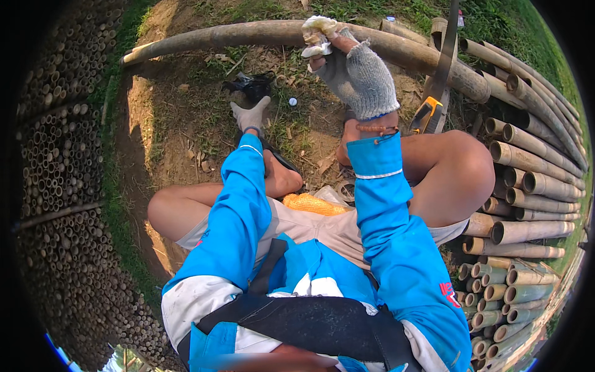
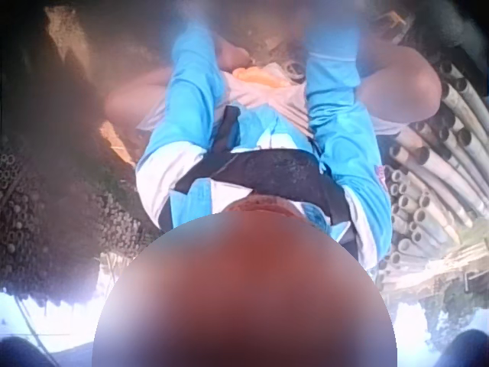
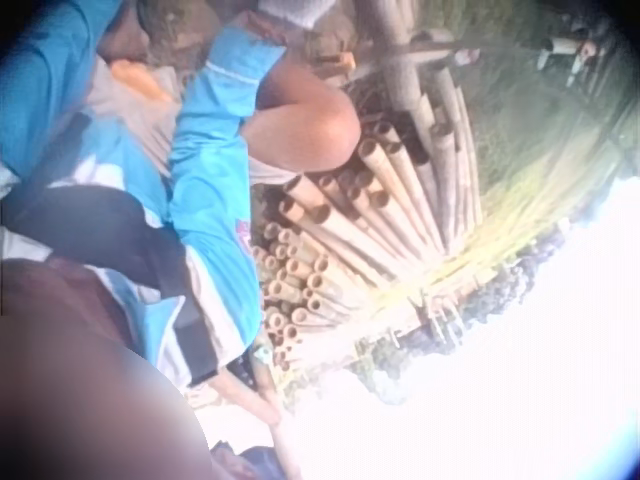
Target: The person sits on the ground and uses a hand saw to cut a long bamboo pole into shorter sections. They wipe the saw blade with a cloth, adjust the bamboo, and continue sawing through the pole.
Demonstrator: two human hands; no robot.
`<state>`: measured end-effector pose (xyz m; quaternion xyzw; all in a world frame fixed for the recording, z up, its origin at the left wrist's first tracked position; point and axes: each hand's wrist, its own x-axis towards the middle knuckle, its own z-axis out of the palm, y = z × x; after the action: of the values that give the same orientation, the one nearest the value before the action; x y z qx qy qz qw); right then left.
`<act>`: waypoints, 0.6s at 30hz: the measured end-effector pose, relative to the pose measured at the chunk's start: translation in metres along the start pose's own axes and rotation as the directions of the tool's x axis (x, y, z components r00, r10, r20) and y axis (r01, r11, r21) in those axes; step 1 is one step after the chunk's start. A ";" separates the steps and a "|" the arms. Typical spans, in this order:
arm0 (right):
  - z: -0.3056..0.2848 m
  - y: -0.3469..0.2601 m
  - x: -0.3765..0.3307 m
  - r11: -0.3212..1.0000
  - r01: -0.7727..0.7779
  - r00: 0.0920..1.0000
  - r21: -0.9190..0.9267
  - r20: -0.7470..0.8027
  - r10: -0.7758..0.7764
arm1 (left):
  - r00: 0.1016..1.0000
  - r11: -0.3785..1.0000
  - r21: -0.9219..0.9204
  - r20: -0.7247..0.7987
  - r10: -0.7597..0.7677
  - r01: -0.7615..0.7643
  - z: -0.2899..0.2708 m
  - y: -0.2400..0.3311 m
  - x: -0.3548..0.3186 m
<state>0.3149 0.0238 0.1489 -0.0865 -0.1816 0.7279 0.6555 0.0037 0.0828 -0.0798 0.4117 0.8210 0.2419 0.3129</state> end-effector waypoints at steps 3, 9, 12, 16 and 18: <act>-0.009 -0.003 -0.007 0.999 0.021 0.984 -0.047 -0.174 -0.028 | 0.996 0.996 -0.087 -0.087 -0.034 0.026 0.005 0.033 0.031; -0.027 -0.001 0.014 1.000 0.024 0.984 -0.012 -0.174 -0.025 | 0.987 0.966 0.204 -0.011 -0.159 0.158 0.021 0.069 0.091; -0.036 0.006 0.030 1.000 0.011 0.972 0.028 -0.235 -0.004 | 0.989 0.961 0.235 -0.008 -0.146 0.143 0.027 0.061 0.097; -0.043 0.015 0.045 1.000 -0.013 0.951 0.021 -0.310 0.019 | 0.999 0.998 -0.056 -0.019 -0.028 0.027 0.027 0.049 0.095; -0.046 0.021 0.050 0.999 -0.040 0.941 -0.017 -0.337 0.032 | 0.993 0.895 -0.431 -0.084 0.085 -0.113 0.031 0.045 0.095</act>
<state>0.3063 0.0781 0.1042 -0.2206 -0.0739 0.7123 0.6622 0.0051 0.1898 -0.1017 0.3648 0.7338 0.4474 0.3582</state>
